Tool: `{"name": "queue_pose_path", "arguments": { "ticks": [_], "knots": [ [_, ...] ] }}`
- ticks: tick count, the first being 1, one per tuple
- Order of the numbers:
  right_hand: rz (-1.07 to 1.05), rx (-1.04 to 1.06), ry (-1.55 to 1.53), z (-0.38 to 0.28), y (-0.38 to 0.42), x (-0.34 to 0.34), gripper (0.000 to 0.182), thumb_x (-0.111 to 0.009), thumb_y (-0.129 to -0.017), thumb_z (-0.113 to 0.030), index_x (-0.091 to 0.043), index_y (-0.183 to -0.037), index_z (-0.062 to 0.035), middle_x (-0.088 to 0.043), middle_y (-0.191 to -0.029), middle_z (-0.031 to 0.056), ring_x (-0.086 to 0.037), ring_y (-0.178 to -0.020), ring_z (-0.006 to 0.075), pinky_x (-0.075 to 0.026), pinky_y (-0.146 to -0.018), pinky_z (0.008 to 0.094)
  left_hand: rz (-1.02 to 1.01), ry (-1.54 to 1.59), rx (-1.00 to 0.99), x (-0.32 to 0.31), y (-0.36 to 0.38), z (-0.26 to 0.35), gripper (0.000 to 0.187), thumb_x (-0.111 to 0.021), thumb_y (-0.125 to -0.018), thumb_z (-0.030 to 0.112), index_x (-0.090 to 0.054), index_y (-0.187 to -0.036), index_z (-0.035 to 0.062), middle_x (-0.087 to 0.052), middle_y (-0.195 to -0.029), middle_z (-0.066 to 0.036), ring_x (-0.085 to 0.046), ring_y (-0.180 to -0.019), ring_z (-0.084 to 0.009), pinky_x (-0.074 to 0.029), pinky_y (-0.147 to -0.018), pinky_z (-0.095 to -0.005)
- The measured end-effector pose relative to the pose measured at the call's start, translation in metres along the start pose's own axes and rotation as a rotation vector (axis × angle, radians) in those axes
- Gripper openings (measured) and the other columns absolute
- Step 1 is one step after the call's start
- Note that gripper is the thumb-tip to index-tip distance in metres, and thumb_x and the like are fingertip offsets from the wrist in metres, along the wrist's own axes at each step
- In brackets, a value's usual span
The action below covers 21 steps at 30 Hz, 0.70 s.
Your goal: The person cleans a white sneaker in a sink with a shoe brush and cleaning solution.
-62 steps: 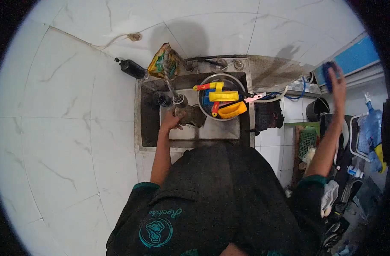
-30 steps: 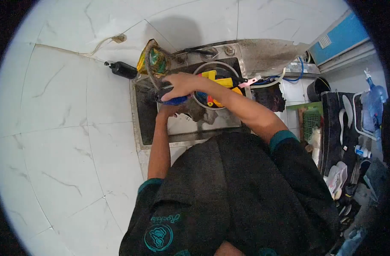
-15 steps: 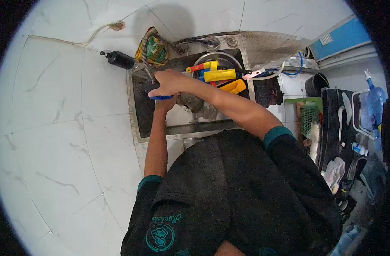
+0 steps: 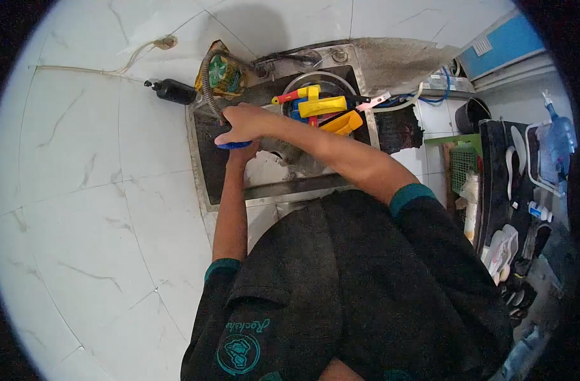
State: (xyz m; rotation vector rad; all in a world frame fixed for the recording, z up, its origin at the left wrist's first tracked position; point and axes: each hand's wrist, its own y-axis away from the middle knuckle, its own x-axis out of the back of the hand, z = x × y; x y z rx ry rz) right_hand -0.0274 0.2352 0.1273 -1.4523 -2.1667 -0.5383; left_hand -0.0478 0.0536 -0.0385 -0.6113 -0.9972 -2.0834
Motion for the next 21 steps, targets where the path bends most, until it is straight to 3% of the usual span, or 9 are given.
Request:
{"name": "queue_pose_path", "arguments": {
  "ticks": [3, 4, 6, 9, 12, 18, 21],
  "knots": [
    [-0.017, 0.001, 0.022, 0.008, -0.001, -0.004, 0.072, -0.069, -0.073, -0.061, -0.062, -0.105, 0.0031, -0.065, -0.100, 0.0284, -0.065, -0.097, 0.0402, -0.051, -0.085, 0.0455, -0.029, 0.066, 0.048, -0.006, -0.011, -0.011, 0.027, -0.059, -0.092, 0.032, -0.063, -0.097, 0.0064, -0.067, -0.073, -0.009, -0.065, -0.060, -0.0213, -0.052, -0.053, -0.0333],
    [-0.026, -0.001, 0.034, 0.010, 0.000, -0.003, 0.071, -0.067, -0.074, -0.062, -0.061, -0.108, 0.0003, -0.066, -0.100, 0.0269, -0.065, -0.096, 0.0397, -0.051, -0.084, 0.0455, -0.053, 0.031, 0.007, -0.001, -0.006, 0.002, 0.030, -0.061, -0.091, 0.034, -0.063, -0.101, 0.0061, -0.067, -0.080, -0.010, -0.066, -0.067, -0.0228, -0.053, -0.059, -0.0347],
    [-0.022, -0.013, -0.028, 0.011, 0.005, 0.000, 0.075, -0.069, -0.072, -0.061, -0.061, -0.105, 0.0061, -0.065, -0.101, 0.0301, -0.064, -0.098, 0.0417, -0.051, -0.087, 0.0456, -0.100, -0.037, -0.071, 0.004, 0.005, 0.020, 0.039, -0.067, -0.087, 0.037, -0.061, -0.109, 0.0056, -0.068, -0.094, -0.013, -0.067, -0.081, -0.0259, -0.055, -0.071, -0.0376],
    [-0.022, 0.016, -0.036, 0.012, 0.011, 0.006, 0.078, -0.070, -0.071, -0.061, -0.060, -0.106, 0.0079, -0.064, -0.103, 0.0307, -0.063, -0.100, 0.0430, -0.050, -0.089, 0.0459, 0.267, -0.331, -0.499, -0.008, 0.016, 0.010, 0.061, -0.073, -0.081, 0.042, -0.053, -0.127, 0.0066, -0.060, -0.122, -0.017, -0.059, -0.112, -0.0311, -0.047, -0.094, -0.0424],
    [-0.018, 0.019, -0.044, 0.016, 0.014, 0.006, 0.078, -0.069, -0.072, -0.062, -0.059, -0.108, 0.0061, -0.064, -0.105, 0.0291, -0.063, -0.101, 0.0428, -0.049, -0.090, 0.0462, 0.176, -0.414, -0.408, -0.006, 0.029, 0.022, 0.078, -0.074, -0.079, 0.044, -0.042, -0.140, 0.0086, -0.046, -0.142, -0.017, -0.041, -0.132, -0.0340, -0.034, -0.109, -0.0452],
    [0.048, 0.049, -0.027, 0.028, 0.018, 0.000, 0.070, -0.068, -0.074, -0.061, -0.061, -0.110, -0.0017, -0.065, -0.107, 0.0245, -0.061, -0.105, 0.0397, -0.047, -0.090, 0.0442, 0.158, -0.312, -0.213, -0.008, 0.035, 0.021, 0.081, -0.078, -0.075, 0.038, -0.041, -0.140, 0.0085, -0.045, -0.142, -0.017, -0.041, -0.132, -0.0356, -0.036, -0.107, -0.0457],
    [0.025, 0.069, -0.055, 0.033, 0.020, 0.002, 0.065, -0.069, -0.075, -0.059, -0.062, -0.109, -0.0041, -0.065, -0.106, 0.0220, -0.062, -0.103, 0.0385, -0.047, -0.089, 0.0433, 0.234, -0.370, -0.360, -0.011, 0.035, 0.016, 0.079, -0.079, -0.074, 0.034, -0.042, -0.139, 0.0084, -0.046, -0.141, -0.018, -0.042, -0.131, -0.0358, -0.037, -0.106, -0.0449]
  ]
}}
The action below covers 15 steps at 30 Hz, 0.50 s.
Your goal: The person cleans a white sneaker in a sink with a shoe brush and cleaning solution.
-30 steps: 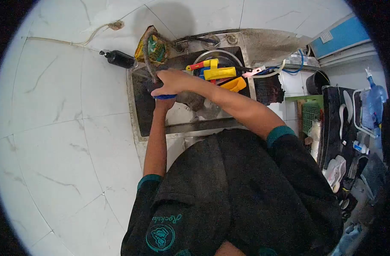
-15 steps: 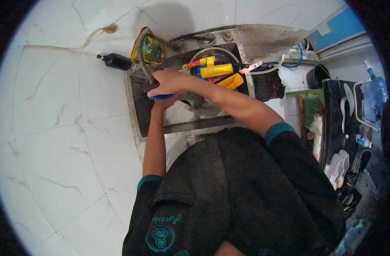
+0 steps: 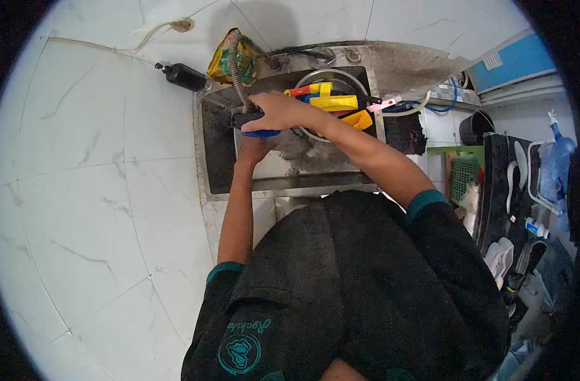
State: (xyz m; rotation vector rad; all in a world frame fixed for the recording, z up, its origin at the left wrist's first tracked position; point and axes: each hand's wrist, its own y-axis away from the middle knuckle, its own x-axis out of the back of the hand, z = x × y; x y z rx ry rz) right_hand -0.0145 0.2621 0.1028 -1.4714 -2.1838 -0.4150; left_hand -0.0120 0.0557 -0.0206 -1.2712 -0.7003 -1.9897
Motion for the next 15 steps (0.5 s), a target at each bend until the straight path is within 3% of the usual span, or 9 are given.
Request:
{"name": "queue_pose_path", "arguments": {
  "ticks": [6, 9, 12, 15],
  "knots": [
    [0.006, 0.007, 0.015, 0.001, 0.006, 0.000, 0.063, -0.069, -0.076, -0.059, -0.063, -0.107, -0.0042, -0.065, -0.104, 0.0224, -0.062, -0.101, 0.0383, -0.048, -0.088, 0.0429, -0.083, 0.172, -0.012, 0.011, -0.007, 0.007, 0.081, -0.082, -0.072, 0.031, -0.043, -0.139, 0.0076, -0.047, -0.140, -0.017, -0.045, -0.129, -0.0340, -0.037, -0.105, -0.0446],
    [0.020, -0.001, -0.009, 0.000, 0.005, 0.000, 0.065, -0.070, -0.072, -0.060, -0.064, -0.106, -0.0049, -0.066, -0.104, 0.0241, -0.063, -0.102, 0.0397, -0.049, -0.089, 0.0448, 0.007, 0.150, -0.020, -0.010, -0.012, -0.009, 0.083, -0.082, -0.072, 0.032, -0.041, -0.140, 0.0080, -0.047, -0.141, -0.017, -0.045, -0.129, -0.0328, -0.036, -0.105, -0.0451],
    [0.034, -0.007, 0.001, 0.000, 0.005, 0.000, 0.067, -0.071, -0.070, -0.061, -0.064, -0.106, -0.0049, -0.066, -0.105, 0.0253, -0.063, -0.102, 0.0405, -0.050, -0.089, 0.0457, -0.064, 0.140, -0.018, 0.000, -0.017, 0.003, 0.087, -0.080, -0.076, 0.031, -0.033, -0.146, 0.0073, -0.041, -0.146, -0.017, -0.039, -0.136, -0.0321, -0.030, -0.113, -0.0439],
    [0.050, -0.005, -0.010, 0.000, 0.007, -0.001, 0.068, -0.071, -0.070, -0.061, -0.064, -0.106, -0.0038, -0.066, -0.106, 0.0256, -0.063, -0.103, 0.0407, -0.050, -0.089, 0.0458, 0.081, 0.132, -0.151, -0.009, -0.026, 0.003, 0.083, -0.079, -0.076, 0.035, -0.038, -0.144, 0.0092, -0.042, -0.145, -0.017, -0.042, -0.132, -0.0336, -0.033, -0.108, -0.0462]
  ]
}}
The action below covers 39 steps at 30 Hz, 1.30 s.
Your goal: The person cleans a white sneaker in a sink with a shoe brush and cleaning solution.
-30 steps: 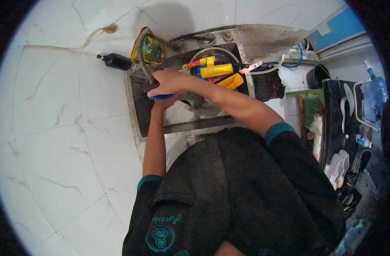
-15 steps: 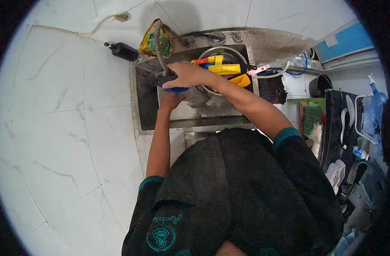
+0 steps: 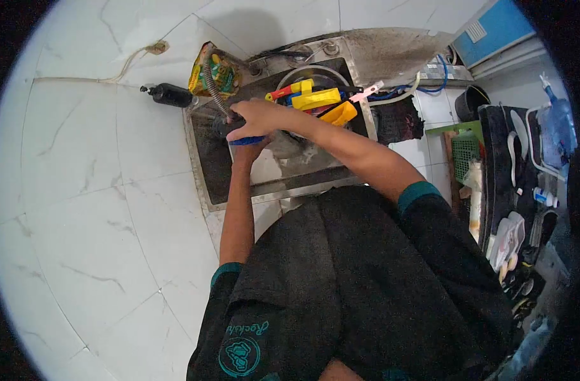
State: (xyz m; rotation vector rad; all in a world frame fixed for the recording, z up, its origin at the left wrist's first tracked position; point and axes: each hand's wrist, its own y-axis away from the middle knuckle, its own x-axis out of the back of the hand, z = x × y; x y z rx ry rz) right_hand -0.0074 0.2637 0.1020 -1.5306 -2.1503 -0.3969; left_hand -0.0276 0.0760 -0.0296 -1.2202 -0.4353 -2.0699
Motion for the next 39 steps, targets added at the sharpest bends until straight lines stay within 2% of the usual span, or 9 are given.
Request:
{"name": "queue_pose_path", "arguments": {
  "ticks": [7, 13, 22, 25, 28, 31, 33, 36, 39],
  "knots": [
    [-0.044, -0.008, 0.038, 0.001, -0.001, 0.001, 0.080, -0.066, -0.074, -0.064, -0.059, -0.119, 0.0022, -0.063, -0.114, 0.0247, -0.060, -0.106, 0.0408, -0.047, -0.094, 0.0446, -0.083, 0.088, 0.134, -0.005, -0.013, 0.005, 0.077, -0.074, -0.080, 0.039, -0.040, -0.142, 0.0082, -0.043, -0.144, -0.017, -0.042, -0.132, -0.0341, -0.031, -0.110, -0.0456],
    [-0.008, -0.017, -0.002, -0.001, 0.000, 0.002, 0.071, -0.072, -0.070, -0.058, -0.061, -0.107, 0.0017, -0.065, -0.106, 0.0267, -0.063, -0.102, 0.0401, -0.050, -0.088, 0.0443, -0.161, -0.109, 0.091, -0.011, -0.014, -0.014, 0.082, -0.073, -0.081, 0.043, -0.035, -0.146, 0.0118, -0.040, -0.148, -0.013, -0.038, -0.136, -0.0302, -0.029, -0.113, -0.0437],
    [0.098, 0.061, 0.038, 0.006, -0.004, -0.008, 0.071, -0.072, -0.070, -0.060, -0.063, -0.108, 0.0004, -0.065, -0.106, 0.0279, -0.063, -0.103, 0.0401, -0.050, -0.089, 0.0449, -0.318, -0.321, 0.133, 0.008, -0.012, -0.003, 0.086, -0.075, -0.075, 0.049, -0.037, -0.145, 0.0157, -0.042, -0.147, -0.012, -0.040, -0.134, -0.0311, -0.030, -0.112, -0.0443],
    [-0.129, -0.026, 0.000, -0.005, 0.001, 0.010, 0.088, -0.065, -0.075, -0.065, -0.053, -0.126, 0.0059, -0.059, -0.122, 0.0277, -0.057, -0.113, 0.0422, -0.045, -0.098, 0.0435, -0.370, -0.347, 0.183, 0.015, -0.012, 0.005, 0.087, -0.076, -0.073, 0.051, -0.039, -0.144, 0.0164, -0.044, -0.145, -0.013, -0.042, -0.132, -0.0323, -0.031, -0.111, -0.0449],
    [0.055, 0.020, -0.017, 0.000, 0.002, 0.000, 0.071, -0.071, -0.069, -0.061, -0.064, -0.105, -0.0008, -0.065, -0.106, 0.0275, -0.063, -0.103, 0.0402, -0.050, -0.090, 0.0454, -0.364, -0.343, 0.175, 0.021, -0.012, 0.009, 0.087, -0.077, -0.071, 0.052, -0.041, -0.143, 0.0176, -0.045, -0.144, -0.012, -0.044, -0.131, -0.0326, -0.032, -0.111, -0.0455],
    [-0.115, -0.030, 0.015, -0.001, 0.000, 0.006, 0.088, -0.066, -0.074, -0.064, -0.054, -0.127, 0.0041, -0.059, -0.123, 0.0271, -0.055, -0.116, 0.0414, -0.044, -0.100, 0.0427, -0.336, -0.351, 0.142, 0.028, -0.010, 0.011, 0.085, -0.077, -0.071, 0.051, -0.043, -0.142, 0.0193, -0.047, -0.143, -0.010, -0.045, -0.130, -0.0312, -0.031, -0.111, -0.0463],
    [-0.074, -0.036, 0.014, -0.002, 0.004, 0.006, 0.087, -0.066, -0.074, -0.065, -0.054, -0.126, 0.0036, -0.059, -0.122, 0.0273, -0.056, -0.115, 0.0417, -0.045, -0.099, 0.0427, -0.316, -0.356, 0.122, 0.032, -0.008, 0.010, 0.083, -0.077, -0.072, 0.051, -0.044, -0.142, 0.0205, -0.048, -0.143, -0.009, -0.046, -0.130, -0.0303, -0.030, -0.112, -0.0468],
    [-0.030, -0.019, 0.022, -0.002, 0.005, 0.005, 0.087, -0.066, -0.074, -0.065, -0.054, -0.127, 0.0032, -0.059, -0.121, 0.0273, -0.057, -0.113, 0.0419, -0.046, -0.098, 0.0428, -0.253, 0.046, 0.084, 0.033, -0.002, -0.003, 0.076, -0.076, -0.075, 0.049, -0.048, -0.139, 0.0192, -0.055, -0.137, -0.007, -0.049, -0.128, -0.0269, -0.026, -0.114, -0.0483],
    [-0.069, -0.011, -0.004, 0.001, 0.002, 0.005, 0.088, -0.066, -0.074, -0.065, -0.054, -0.128, 0.0030, -0.059, -0.122, 0.0272, -0.056, -0.114, 0.0419, -0.045, -0.098, 0.0431, -0.328, 0.092, 0.158, 0.035, -0.005, -0.008, 0.068, -0.075, -0.077, 0.048, -0.053, -0.135, 0.0190, -0.061, -0.129, -0.006, -0.051, -0.126, -0.0244, -0.030, -0.112, -0.0456]
  ]
}}
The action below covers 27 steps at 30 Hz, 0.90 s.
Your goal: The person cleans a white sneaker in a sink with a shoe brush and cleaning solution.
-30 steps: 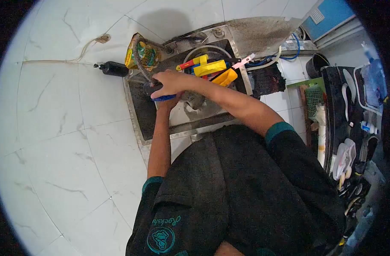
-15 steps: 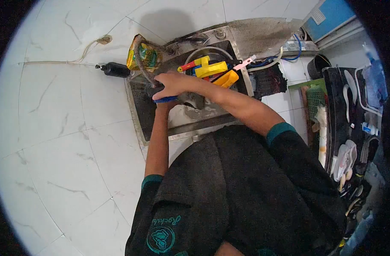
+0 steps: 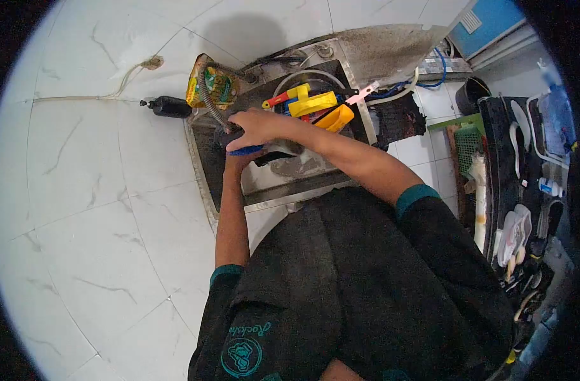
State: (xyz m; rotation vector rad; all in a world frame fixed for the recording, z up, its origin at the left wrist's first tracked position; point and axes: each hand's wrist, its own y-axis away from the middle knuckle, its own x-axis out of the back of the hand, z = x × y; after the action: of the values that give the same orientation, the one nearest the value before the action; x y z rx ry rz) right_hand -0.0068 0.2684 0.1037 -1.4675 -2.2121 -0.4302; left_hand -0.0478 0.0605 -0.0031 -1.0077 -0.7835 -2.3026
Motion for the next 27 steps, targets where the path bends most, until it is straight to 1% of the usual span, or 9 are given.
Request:
{"name": "queue_pose_path", "arguments": {
  "ticks": [1, 6, 9, 15, 18, 21, 24, 25, 27],
  "knots": [
    [-0.025, 0.000, -0.016, 0.001, -0.001, 0.000, 0.088, -0.066, -0.074, -0.065, -0.053, -0.129, 0.0029, -0.059, -0.122, 0.0271, -0.056, -0.114, 0.0419, -0.045, -0.098, 0.0432, 0.017, -0.001, 0.010, 0.001, 0.002, 0.004, 0.068, -0.075, -0.077, 0.048, -0.054, -0.134, 0.0187, -0.062, -0.128, -0.006, -0.051, -0.126, -0.0246, -0.031, -0.111, -0.0451],
    [0.047, -0.005, 0.028, -0.001, 0.002, -0.004, 0.087, -0.067, -0.074, -0.065, -0.054, -0.127, 0.0031, -0.059, -0.122, 0.0275, -0.057, -0.113, 0.0417, -0.045, -0.098, 0.0429, 0.073, 0.058, 0.055, -0.009, -0.004, 0.009, 0.065, -0.076, -0.076, 0.049, -0.058, -0.129, 0.0159, -0.064, -0.123, -0.007, -0.052, -0.125, -0.0248, -0.035, -0.108, -0.0430],
    [0.051, -0.008, 0.011, -0.002, -0.001, -0.003, 0.086, -0.069, -0.071, -0.063, -0.056, -0.124, 0.0041, -0.059, -0.122, 0.0279, -0.057, -0.114, 0.0410, -0.046, -0.097, 0.0440, 0.188, 0.010, -0.033, -0.023, -0.006, 0.006, 0.069, -0.076, -0.076, 0.048, -0.055, -0.131, 0.0127, -0.063, -0.124, -0.010, -0.053, -0.123, -0.0265, -0.036, -0.105, -0.0434],
    [0.039, -0.018, -0.032, 0.002, 0.001, -0.004, 0.086, -0.070, -0.070, -0.062, -0.056, -0.123, 0.0039, -0.060, -0.120, 0.0279, -0.058, -0.113, 0.0405, -0.047, -0.097, 0.0443, 0.401, 0.023, -0.086, -0.048, -0.012, -0.001, 0.076, -0.078, -0.074, 0.048, -0.051, -0.134, 0.0107, -0.060, -0.127, -0.013, -0.054, -0.121, -0.0285, -0.042, -0.099, -0.0418],
    [0.043, -0.001, -0.032, 0.005, -0.001, -0.004, 0.084, -0.070, -0.070, -0.062, -0.057, -0.122, 0.0022, -0.062, -0.116, 0.0277, -0.060, -0.110, 0.0413, -0.047, -0.095, 0.0447, 0.382, 0.056, -0.132, -0.047, -0.015, 0.001, 0.082, -0.079, -0.072, 0.048, -0.047, -0.137, 0.0084, -0.058, -0.129, -0.014, -0.056, -0.118, -0.0305, -0.044, -0.097, -0.0417],
    [0.114, 0.047, -0.038, 0.004, 0.006, -0.005, 0.074, -0.069, -0.073, -0.059, -0.059, -0.118, 0.0003, -0.064, -0.111, 0.0267, -0.061, -0.106, 0.0418, -0.047, -0.093, 0.0457, 0.352, -0.108, -0.079, -0.042, -0.004, 0.019, 0.081, -0.079, -0.072, 0.046, -0.048, -0.136, 0.0067, -0.058, -0.128, -0.015, -0.057, -0.116, -0.0323, -0.045, -0.095, -0.0431],
    [0.313, 0.108, -0.062, 0.008, 0.028, -0.014, 0.063, -0.068, -0.079, -0.052, -0.059, -0.115, -0.0012, -0.065, -0.106, 0.0255, -0.062, -0.101, 0.0418, -0.048, -0.089, 0.0464, 0.345, -0.083, -0.031, -0.040, 0.006, 0.036, 0.076, -0.081, -0.070, 0.039, -0.049, -0.130, 0.0053, -0.060, -0.124, -0.017, -0.060, -0.111, -0.0339, -0.047, -0.091, -0.0445],
    [0.392, 0.130, -0.073, 0.009, 0.040, -0.018, 0.060, -0.067, -0.081, -0.050, -0.058, -0.115, -0.0017, -0.065, -0.105, 0.0252, -0.063, -0.099, 0.0417, -0.049, -0.087, 0.0466, 0.422, 0.033, 0.077, -0.041, 0.014, 0.045, 0.074, -0.083, -0.068, 0.037, -0.050, -0.127, 0.0055, -0.061, -0.120, -0.018, -0.061, -0.109, -0.0341, -0.048, -0.090, -0.0447],
    [0.324, -0.093, -0.171, -0.013, 0.080, -0.010, 0.059, -0.066, -0.084, -0.046, -0.054, -0.120, -0.0008, -0.066, -0.102, 0.0249, -0.064, -0.095, 0.0409, -0.050, -0.082, 0.0460, 0.575, 0.272, 0.305, -0.049, 0.040, 0.058, 0.071, -0.085, -0.065, 0.032, -0.051, -0.122, 0.0059, -0.064, -0.112, -0.019, -0.062, -0.104, -0.0345, -0.049, -0.087, -0.0452]
  ]
}}
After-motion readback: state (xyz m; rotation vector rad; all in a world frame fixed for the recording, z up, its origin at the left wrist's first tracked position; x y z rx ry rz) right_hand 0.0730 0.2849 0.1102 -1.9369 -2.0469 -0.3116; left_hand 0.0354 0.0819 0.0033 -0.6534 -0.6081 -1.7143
